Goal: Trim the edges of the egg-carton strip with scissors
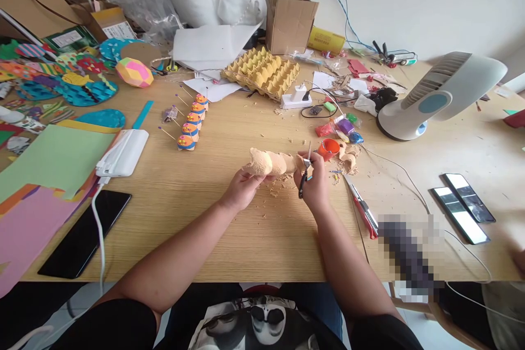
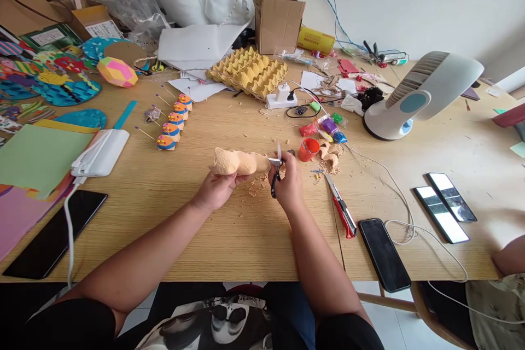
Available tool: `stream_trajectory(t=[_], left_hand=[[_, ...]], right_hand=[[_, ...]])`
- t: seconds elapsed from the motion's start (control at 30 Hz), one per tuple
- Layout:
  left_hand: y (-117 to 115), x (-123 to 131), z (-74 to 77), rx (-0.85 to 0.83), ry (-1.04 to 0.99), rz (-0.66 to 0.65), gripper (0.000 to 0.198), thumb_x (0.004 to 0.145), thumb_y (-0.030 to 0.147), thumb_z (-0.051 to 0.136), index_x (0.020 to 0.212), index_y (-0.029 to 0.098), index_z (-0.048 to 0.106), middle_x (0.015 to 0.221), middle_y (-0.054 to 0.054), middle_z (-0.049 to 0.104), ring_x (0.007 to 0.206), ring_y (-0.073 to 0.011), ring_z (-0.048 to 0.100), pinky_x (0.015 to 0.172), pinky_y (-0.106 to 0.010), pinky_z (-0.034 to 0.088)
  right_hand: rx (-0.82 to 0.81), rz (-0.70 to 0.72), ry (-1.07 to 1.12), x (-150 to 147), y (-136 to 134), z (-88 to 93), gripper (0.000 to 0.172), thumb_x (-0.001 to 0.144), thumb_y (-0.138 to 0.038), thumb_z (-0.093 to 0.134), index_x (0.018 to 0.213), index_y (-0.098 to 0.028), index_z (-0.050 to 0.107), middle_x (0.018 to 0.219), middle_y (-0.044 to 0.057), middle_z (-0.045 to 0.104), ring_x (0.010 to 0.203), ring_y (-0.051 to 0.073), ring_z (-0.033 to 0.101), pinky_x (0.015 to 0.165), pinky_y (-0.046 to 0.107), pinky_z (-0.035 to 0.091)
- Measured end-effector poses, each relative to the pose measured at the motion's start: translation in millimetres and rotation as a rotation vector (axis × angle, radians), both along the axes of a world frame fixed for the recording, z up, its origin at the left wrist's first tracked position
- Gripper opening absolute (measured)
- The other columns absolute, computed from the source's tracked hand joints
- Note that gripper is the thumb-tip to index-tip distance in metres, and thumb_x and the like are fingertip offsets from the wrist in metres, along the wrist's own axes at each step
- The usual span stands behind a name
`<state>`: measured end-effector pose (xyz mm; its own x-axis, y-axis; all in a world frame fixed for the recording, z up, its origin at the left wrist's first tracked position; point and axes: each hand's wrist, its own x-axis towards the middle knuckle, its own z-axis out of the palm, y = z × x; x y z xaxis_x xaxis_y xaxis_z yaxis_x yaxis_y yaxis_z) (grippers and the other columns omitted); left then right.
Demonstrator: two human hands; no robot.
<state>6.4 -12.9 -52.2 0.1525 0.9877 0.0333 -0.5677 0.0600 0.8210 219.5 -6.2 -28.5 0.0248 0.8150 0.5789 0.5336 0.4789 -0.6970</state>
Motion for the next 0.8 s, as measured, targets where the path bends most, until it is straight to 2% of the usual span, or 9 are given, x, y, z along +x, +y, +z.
stream_trajectory(t=[0.1,0.17,0.37,0.47,0.57,0.67,0.8], left_hand=[[-0.4,2.5,8.0,-0.076,-0.07,0.043,0.038,0.074,0.045,0.101,0.102,0.022,0.086,0.11,-0.006,0.086,0.105,-0.026,0.081,0.09,-0.036,0.065],[-0.4,3.3,12.5,-0.104,-0.087,0.051,0.039,0.072,0.046,0.102,0.097,0.021,0.086,0.106,-0.007,0.087,0.1,-0.025,0.082,0.088,-0.035,0.065],[-2.4,3.1,14.7,-0.095,-0.034,0.013,0.041,0.074,0.047,0.101,0.103,0.021,0.088,0.113,-0.01,0.086,0.106,-0.0278,0.082,0.092,-0.038,0.067],[-4.7,1.5,8.7,-0.037,0.063,-0.026,0.04,0.078,0.045,0.099,0.108,0.022,0.088,0.117,-0.01,0.086,0.113,-0.0294,0.08,0.096,-0.041,0.067],[-6.1,0.0,1.9,0.062,0.199,-0.044,0.036,0.081,0.044,0.096,0.108,0.022,0.088,0.115,-0.009,0.085,0.112,-0.0298,0.079,0.099,-0.044,0.065],[-5.6,-0.4,-0.5,0.177,0.329,-0.054,0.032,0.081,0.044,0.095,0.103,0.022,0.088,0.113,-0.009,0.085,0.109,-0.03,0.078,0.103,-0.046,0.063],[-3.8,-0.2,5.0,0.3,0.41,-0.094,0.029,0.083,0.047,0.093,0.095,0.021,0.088,0.119,-0.012,0.083,0.115,-0.0316,0.076,0.111,-0.046,0.058]], right_hand=[[0.045,-0.082,0.047,-3.5,-2.2,-0.6,0.03,0.093,-0.027,0.072,0.119,-0.026,0.059,0.111,0.007,0.071,0.101,0.025,0.067,0.091,0.043,0.055],[0.055,-0.099,0.066,-5.1,-3.5,-0.2,0.03,0.093,-0.03,0.075,0.118,-0.027,0.058,0.109,0.006,0.07,0.101,0.026,0.067,0.092,0.044,0.055],[0.055,0.0,0.037,-2.3,-4.5,2.4,0.042,0.093,-0.034,0.081,0.127,-0.028,0.056,0.129,0.01,0.073,0.117,0.03,0.068,0.103,0.049,0.055],[0.051,0.107,-0.023,-1.2,-4.1,3.4,0.046,0.093,-0.036,0.083,0.129,-0.029,0.055,0.137,0.012,0.072,0.124,0.032,0.068,0.106,0.052,0.055],[0.091,0.193,-0.078,-2.2,-3.3,4.4,0.04,0.094,-0.029,0.08,0.127,-0.029,0.056,0.138,0.012,0.073,0.125,0.032,0.07,0.107,0.052,0.056],[0.122,0.202,-0.103,-2.8,-2.6,5.5,0.037,0.094,-0.022,0.075,0.126,-0.03,0.058,0.135,0.011,0.075,0.125,0.031,0.071,0.106,0.051,0.056],[0.12,0.18,-0.124,-0.7,-2.8,7.1,0.037,0.091,-0.018,0.073,0.123,-0.029,0.059,0.133,0.01,0.076,0.123,0.031,0.072,0.105,0.051,0.056]])
